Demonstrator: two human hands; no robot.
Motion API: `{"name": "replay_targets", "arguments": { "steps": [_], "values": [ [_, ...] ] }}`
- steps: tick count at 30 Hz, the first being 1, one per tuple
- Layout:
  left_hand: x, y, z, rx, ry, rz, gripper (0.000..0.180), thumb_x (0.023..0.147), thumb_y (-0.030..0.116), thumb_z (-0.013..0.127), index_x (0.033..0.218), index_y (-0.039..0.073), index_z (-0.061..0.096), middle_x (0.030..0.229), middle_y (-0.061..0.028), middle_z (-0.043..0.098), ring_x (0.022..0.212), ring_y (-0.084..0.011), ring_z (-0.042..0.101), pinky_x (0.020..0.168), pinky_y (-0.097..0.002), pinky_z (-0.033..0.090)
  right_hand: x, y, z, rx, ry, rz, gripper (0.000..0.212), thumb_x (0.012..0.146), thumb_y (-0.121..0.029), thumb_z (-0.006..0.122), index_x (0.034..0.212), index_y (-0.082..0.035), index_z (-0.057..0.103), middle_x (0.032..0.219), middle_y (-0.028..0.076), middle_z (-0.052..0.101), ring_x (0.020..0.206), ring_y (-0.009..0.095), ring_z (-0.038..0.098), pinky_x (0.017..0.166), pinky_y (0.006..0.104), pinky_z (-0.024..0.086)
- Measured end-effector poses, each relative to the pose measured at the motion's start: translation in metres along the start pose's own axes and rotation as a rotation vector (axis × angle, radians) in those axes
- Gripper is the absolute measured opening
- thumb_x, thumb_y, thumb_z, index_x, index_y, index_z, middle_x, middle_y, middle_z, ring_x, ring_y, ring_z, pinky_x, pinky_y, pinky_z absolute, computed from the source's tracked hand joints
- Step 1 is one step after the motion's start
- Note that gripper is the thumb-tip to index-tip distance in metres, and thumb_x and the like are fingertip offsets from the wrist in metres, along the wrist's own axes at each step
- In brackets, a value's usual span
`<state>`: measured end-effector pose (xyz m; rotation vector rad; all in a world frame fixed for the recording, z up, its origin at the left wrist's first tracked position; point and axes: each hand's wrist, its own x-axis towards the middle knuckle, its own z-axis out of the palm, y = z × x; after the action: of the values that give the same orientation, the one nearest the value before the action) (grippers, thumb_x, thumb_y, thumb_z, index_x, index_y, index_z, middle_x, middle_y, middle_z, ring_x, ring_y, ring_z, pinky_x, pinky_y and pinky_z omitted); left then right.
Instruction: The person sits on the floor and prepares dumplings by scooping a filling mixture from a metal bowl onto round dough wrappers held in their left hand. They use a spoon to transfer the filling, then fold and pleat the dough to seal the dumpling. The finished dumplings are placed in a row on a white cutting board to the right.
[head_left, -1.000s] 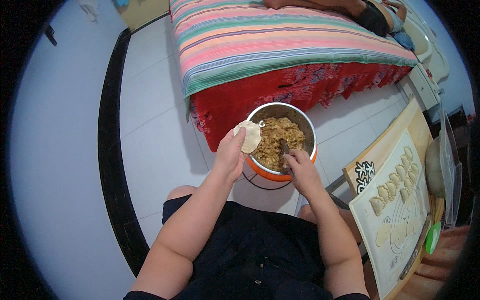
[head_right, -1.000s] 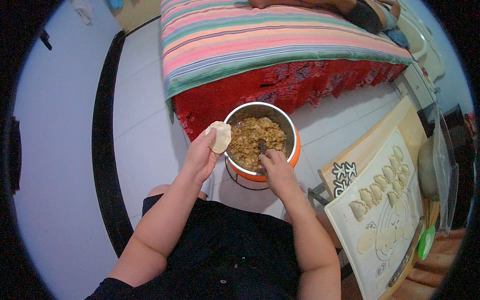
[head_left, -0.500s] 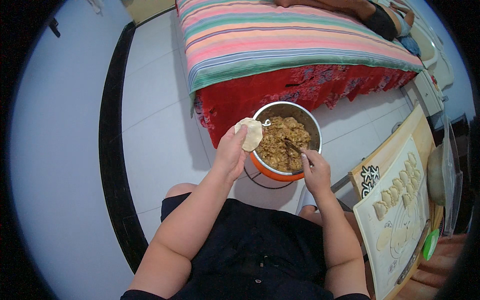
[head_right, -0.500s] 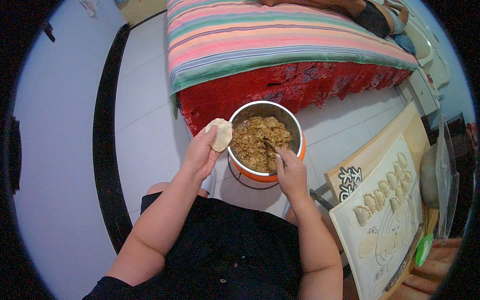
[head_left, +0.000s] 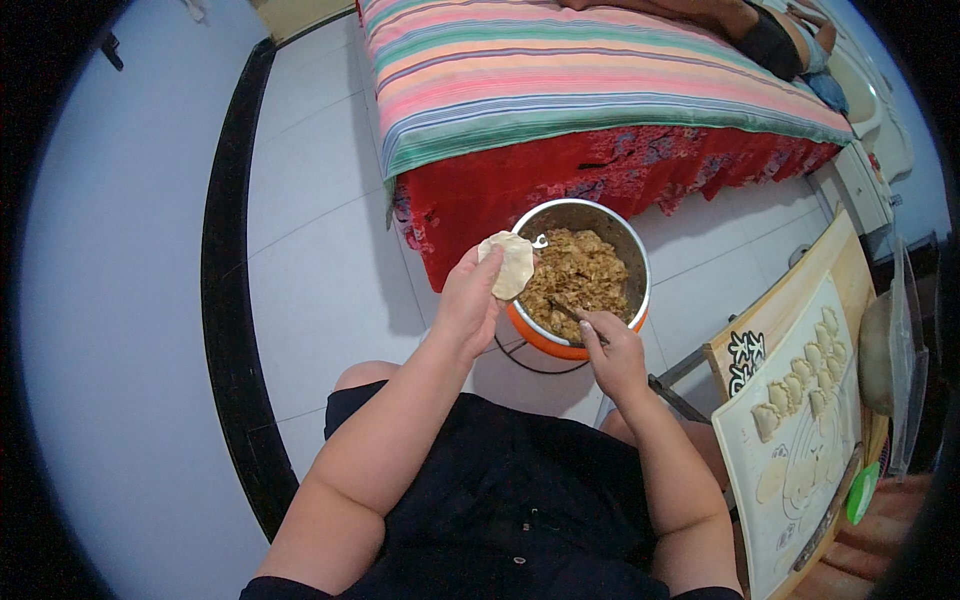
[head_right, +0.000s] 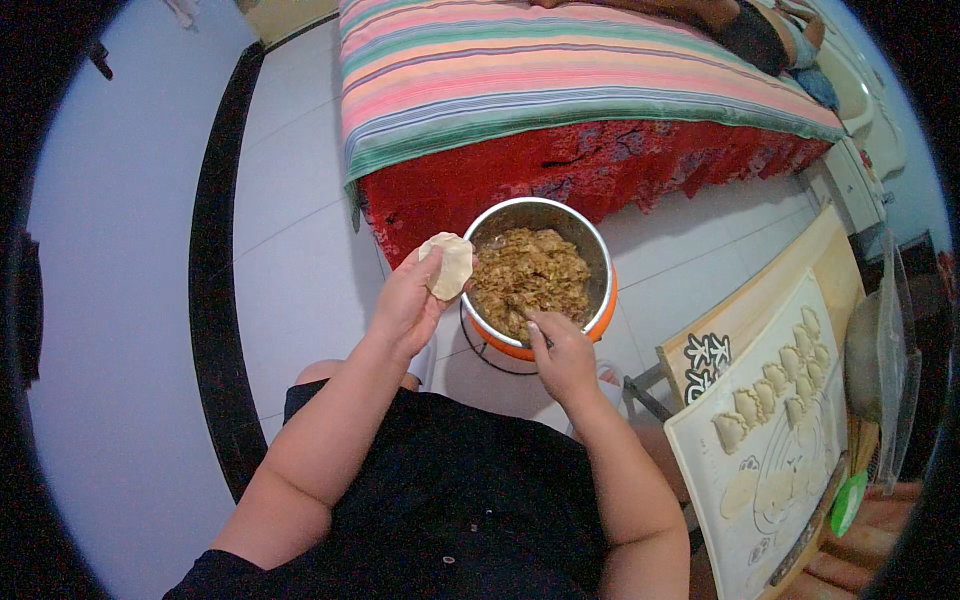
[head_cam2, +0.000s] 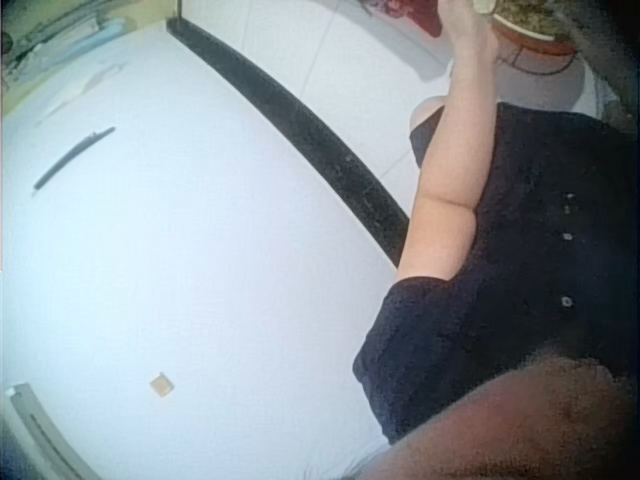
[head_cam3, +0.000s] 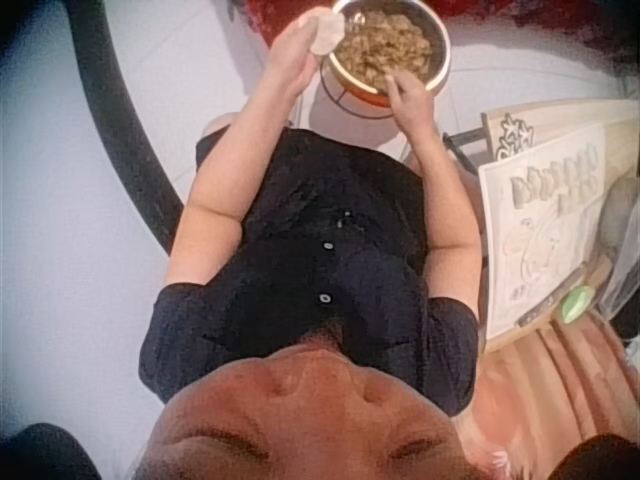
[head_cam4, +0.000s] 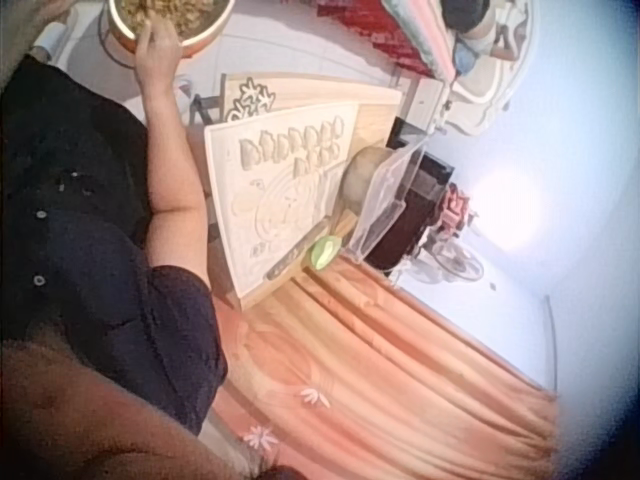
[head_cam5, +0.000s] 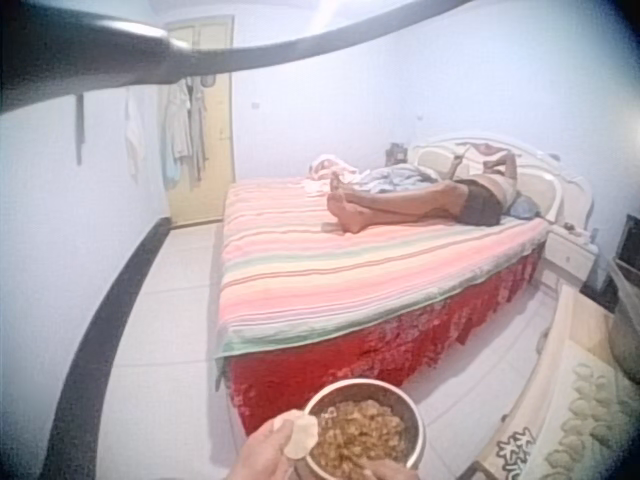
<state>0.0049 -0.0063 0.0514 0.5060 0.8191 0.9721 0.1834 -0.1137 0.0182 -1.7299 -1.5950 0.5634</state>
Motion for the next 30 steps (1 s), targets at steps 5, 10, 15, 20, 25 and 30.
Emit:
{"name": "replay_targets", "arguments": {
  "steps": [5,10,15,20,25,30],
  "values": [
    [-0.001,0.0,0.001,0.002,0.0,0.003,0.032,0.099,0.017,0.037,0.123,-0.003,0.043,0.114,-0.0179,0.057,0.103,-0.0245,0.06,0.089,-0.0342,0.051,-0.003,-0.003,0.0,0.037,-0.033,-0.024,0.019,0.088,-0.01,0.055,0.1,-0.001,0.064,0.096,0.016,0.064,0.089,0.03,0.063,0.078,0.0347,0.049],
    [-0.001,0.0,0.003,0.017,0.006,-0.001,0.032,0.098,0.017,0.037,0.123,-0.003,0.043,0.114,-0.0175,0.056,0.102,-0.0239,0.06,0.088,-0.0341,0.051,-0.008,-0.007,0.0,0.085,-0.038,0.005,0.02,0.088,-0.009,0.054,0.1,0.003,0.064,0.095,0.018,0.064,0.088,0.029,0.063,0.079,0.0331,0.049],
    [0.0,-0.003,0.003,0.016,0.02,-0.003,0.032,0.098,0.017,0.037,0.123,-0.002,0.043,0.114,-0.0166,0.057,0.102,-0.0232,0.06,0.087,-0.0337,0.052,-0.012,-0.004,0.006,0.123,-0.039,0.021,0.019,0.088,-0.009,0.055,0.101,0.002,0.063,0.097,0.018,0.064,0.088,0.03,0.063,0.079,0.0337,0.049],
    [0.003,-0.007,0.001,0.022,0.015,-0.001,0.032,0.098,0.017,0.038,0.123,-0.002,0.044,0.114,-0.0162,0.057,0.101,-0.0228,0.06,0.085,-0.0337,0.053,-0.016,-0.005,0.011,0.035,-0.047,-0.143,0.02,0.085,-0.008,0.057,0.102,0.001,0.063,0.098,0.018,0.063,0.088,0.032,0.062,0.078,0.0368,0.05],
    [0.005,-0.011,0.0,0.032,0.01,0.008,0.031,0.098,0.017,0.038,0.123,-0.001,0.045,0.113,-0.0163,0.058,0.1,-0.0229,0.06,0.085,-0.0339,0.053,-0.019,-0.012,0.01,-0.003,-0.059,-0.206,0.019,0.084,-0.006,0.058,0.101,0.002,0.063,0.097,0.018,0.063,0.086,0.032,0.062,0.075,0.0362,0.051],
    [0.005,-0.012,0.0,0.05,0.011,0.022,0.03,0.098,0.016,0.038,0.121,-0.002,0.046,0.111,-0.0162,0.059,0.099,-0.0227,0.061,0.084,-0.0339,0.053,-0.021,-0.013,0.013,0.01,-0.026,-0.227,0.018,0.084,-0.004,0.058,0.1,0.001,0.063,0.096,0.017,0.063,0.085,0.032,0.062,0.072,0.0358,0.051]
  ]
}}
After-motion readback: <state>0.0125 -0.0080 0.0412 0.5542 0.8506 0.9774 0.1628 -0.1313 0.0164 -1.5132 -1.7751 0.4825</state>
